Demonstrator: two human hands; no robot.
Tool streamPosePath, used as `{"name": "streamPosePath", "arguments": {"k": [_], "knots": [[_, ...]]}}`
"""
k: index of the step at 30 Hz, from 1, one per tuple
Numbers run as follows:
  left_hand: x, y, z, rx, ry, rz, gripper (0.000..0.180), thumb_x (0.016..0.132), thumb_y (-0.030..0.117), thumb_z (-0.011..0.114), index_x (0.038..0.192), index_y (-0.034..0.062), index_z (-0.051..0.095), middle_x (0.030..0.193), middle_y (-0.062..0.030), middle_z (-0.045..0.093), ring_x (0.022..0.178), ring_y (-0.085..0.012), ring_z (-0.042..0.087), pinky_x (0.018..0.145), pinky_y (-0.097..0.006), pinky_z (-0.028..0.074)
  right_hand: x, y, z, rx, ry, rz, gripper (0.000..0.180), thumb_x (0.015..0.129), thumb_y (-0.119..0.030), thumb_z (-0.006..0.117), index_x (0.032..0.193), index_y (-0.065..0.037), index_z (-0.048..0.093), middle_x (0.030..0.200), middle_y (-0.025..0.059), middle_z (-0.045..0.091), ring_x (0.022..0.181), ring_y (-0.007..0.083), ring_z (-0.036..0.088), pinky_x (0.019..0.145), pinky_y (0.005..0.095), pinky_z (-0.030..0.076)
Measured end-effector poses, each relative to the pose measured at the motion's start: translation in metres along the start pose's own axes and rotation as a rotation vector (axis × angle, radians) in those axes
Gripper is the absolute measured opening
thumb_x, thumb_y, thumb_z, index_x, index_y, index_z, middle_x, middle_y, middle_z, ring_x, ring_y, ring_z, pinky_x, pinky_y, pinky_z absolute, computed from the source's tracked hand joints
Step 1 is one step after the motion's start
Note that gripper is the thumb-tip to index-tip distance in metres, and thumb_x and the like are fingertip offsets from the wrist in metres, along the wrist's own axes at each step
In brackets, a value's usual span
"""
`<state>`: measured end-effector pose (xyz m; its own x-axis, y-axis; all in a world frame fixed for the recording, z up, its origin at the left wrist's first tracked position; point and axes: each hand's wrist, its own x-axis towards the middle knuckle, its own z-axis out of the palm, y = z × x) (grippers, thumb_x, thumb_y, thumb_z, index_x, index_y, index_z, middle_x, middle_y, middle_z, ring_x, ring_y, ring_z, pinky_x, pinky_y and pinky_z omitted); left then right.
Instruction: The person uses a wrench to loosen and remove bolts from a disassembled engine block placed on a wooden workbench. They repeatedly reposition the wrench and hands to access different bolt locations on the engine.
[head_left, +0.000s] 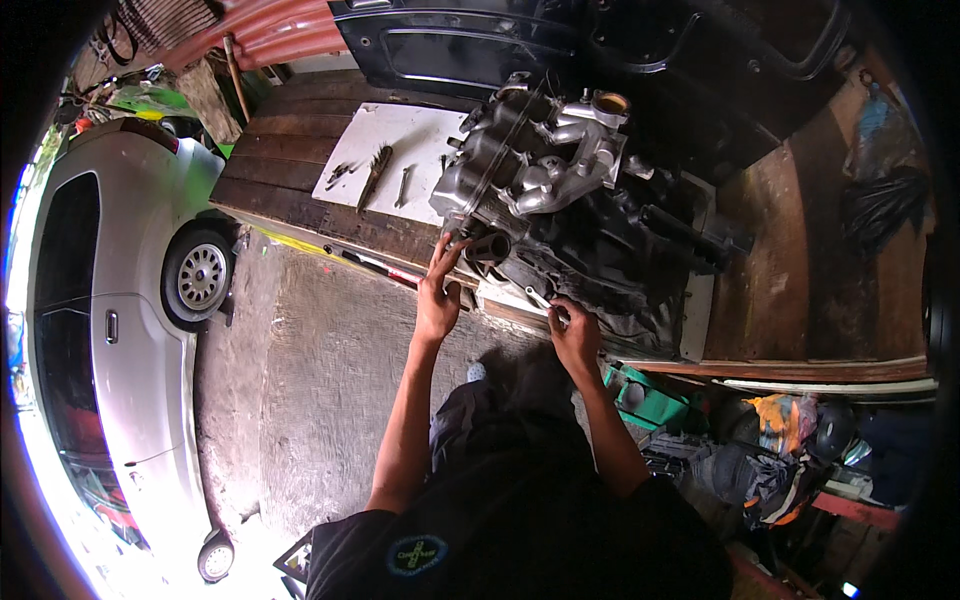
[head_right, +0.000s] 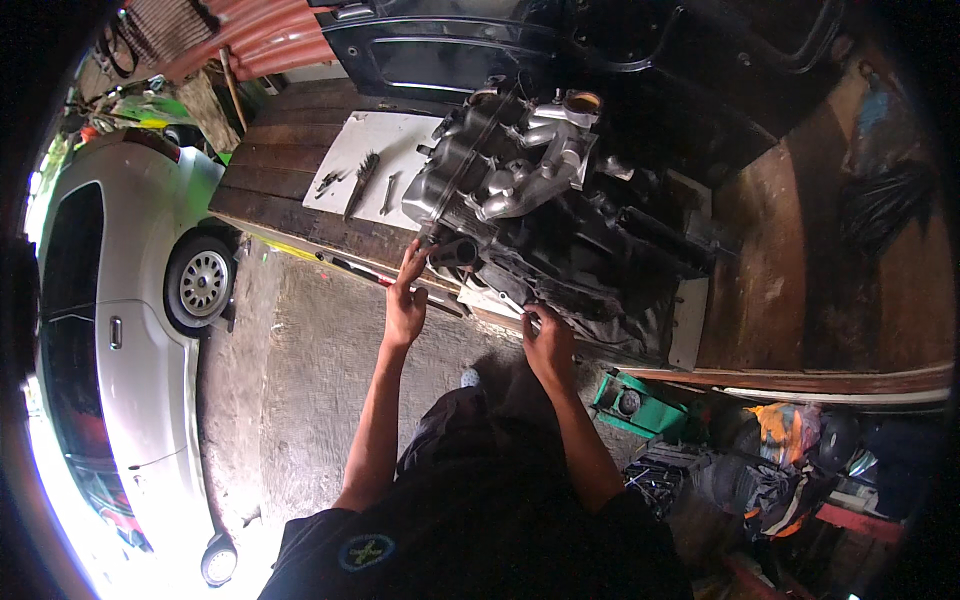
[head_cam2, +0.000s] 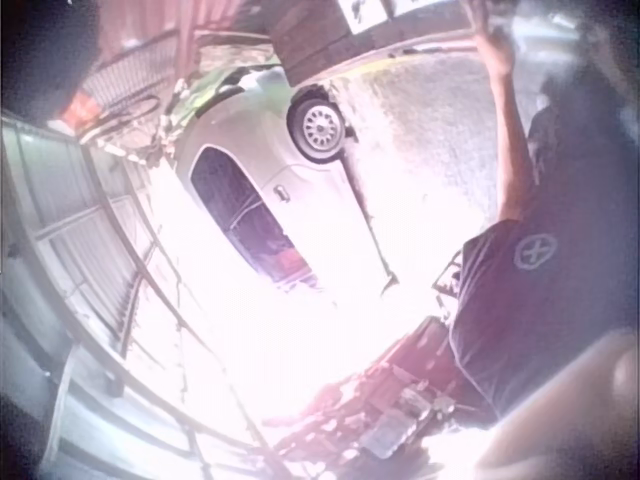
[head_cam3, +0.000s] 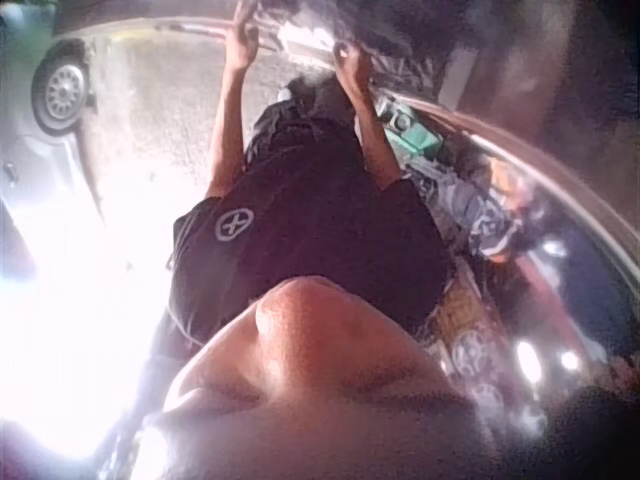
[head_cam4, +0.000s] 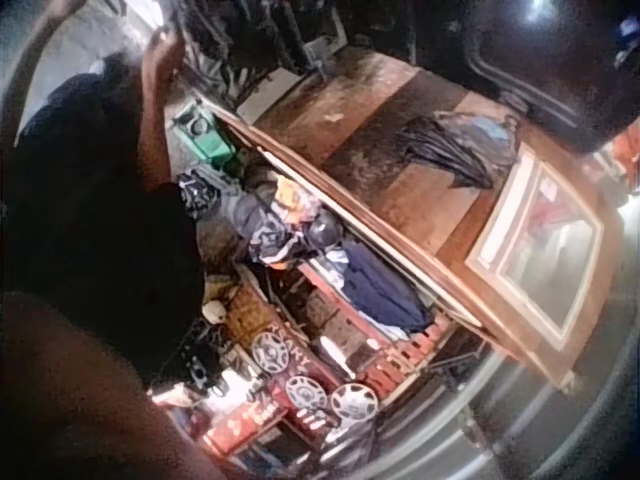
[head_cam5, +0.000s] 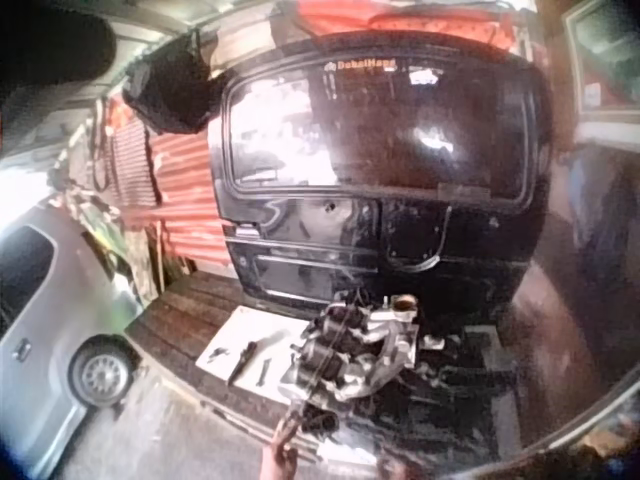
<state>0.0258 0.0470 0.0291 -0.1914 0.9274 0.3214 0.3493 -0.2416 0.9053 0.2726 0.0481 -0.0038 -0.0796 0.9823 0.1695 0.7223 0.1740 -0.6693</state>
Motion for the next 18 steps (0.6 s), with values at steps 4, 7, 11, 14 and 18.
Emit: {"name": "streamPosePath", "arguments": {"k": [4, 7, 11, 14, 18], "knots": [[-0.002, 0.003, 0.000, -0.016, -0.010, -0.027, 0.080, 0.060, -0.017, 0.039, 0.134, 0.0105, 0.053, 0.148, -0.0204, 0.036, 0.140, -0.0327, 0.030, 0.110, -0.037, 0.033, -0.004, 0.001, 0.007, 0.068, -0.032, 0.014, 0.015, 0.085, -0.019, 0.067, 0.097, -0.010, 0.068, 0.089, 0.0135, 0.069, 0.081, 0.0331, 0.067, 0.070, 0.0391, 0.052], [-0.011, 0.006, -0.002, -0.150, -0.022, -0.107, 0.077, 0.063, -0.016, 0.039, 0.135, 0.0071, 0.051, 0.148, -0.0186, 0.037, 0.140, -0.0308, 0.029, 0.112, -0.037, 0.028, -0.004, -0.013, 0.002, 0.128, -0.117, 0.056, 0.014, 0.086, -0.019, 0.066, 0.097, -0.010, 0.068, 0.087, 0.0126, 0.070, 0.079, 0.0308, 0.067, 0.068, 0.0373, 0.051], [-0.041, 0.005, -0.008, -0.025, -0.049, -0.121, 0.070, 0.067, -0.010, 0.042, 0.135, 0.0066, 0.050, 0.139, -0.0132, 0.051, 0.141, -0.0289, 0.028, 0.115, -0.038, 0.024, -0.001, -0.010, 0.011, 0.221, -0.157, -0.029, 0.016, 0.086, -0.018, 0.066, 0.096, -0.006, 0.068, 0.085, 0.0121, 0.070, 0.069, 0.0257, 0.067, 0.061, 0.0343, 0.050], [-0.074, 0.010, -0.012, 0.064, 0.010, -0.222, 0.053, 0.079, -0.003, 0.049, 0.131, 0.0067, 0.055, 0.130, -0.0114, 0.059, 0.131, -0.0290, 0.045, 0.108, -0.039, 0.034, 0.005, -0.032, 0.000, 0.280, -0.297, -0.085, 0.017, 0.087, -0.018, 0.066, 0.097, -0.005, 0.068, 0.084, 0.0119, 0.069, 0.068, 0.0225, 0.066, 0.061, 0.0329, 0.050], [-0.108, 0.016, -0.011, 0.003, 0.100, -0.341, 0.033, 0.094, 0.013, 0.055, 0.126, 0.0053, 0.059, 0.122, -0.0091, 0.064, 0.113, -0.0211, 0.060, 0.093, -0.038, 0.047, 0.011, -0.044, -0.001, 0.374, -0.463, -0.261, 0.018, 0.088, -0.017, 0.065, 0.099, -0.003, 0.067, 0.084, 0.0125, 0.069, 0.069, 0.0206, 0.065, 0.061, 0.0305, 0.049]]}}
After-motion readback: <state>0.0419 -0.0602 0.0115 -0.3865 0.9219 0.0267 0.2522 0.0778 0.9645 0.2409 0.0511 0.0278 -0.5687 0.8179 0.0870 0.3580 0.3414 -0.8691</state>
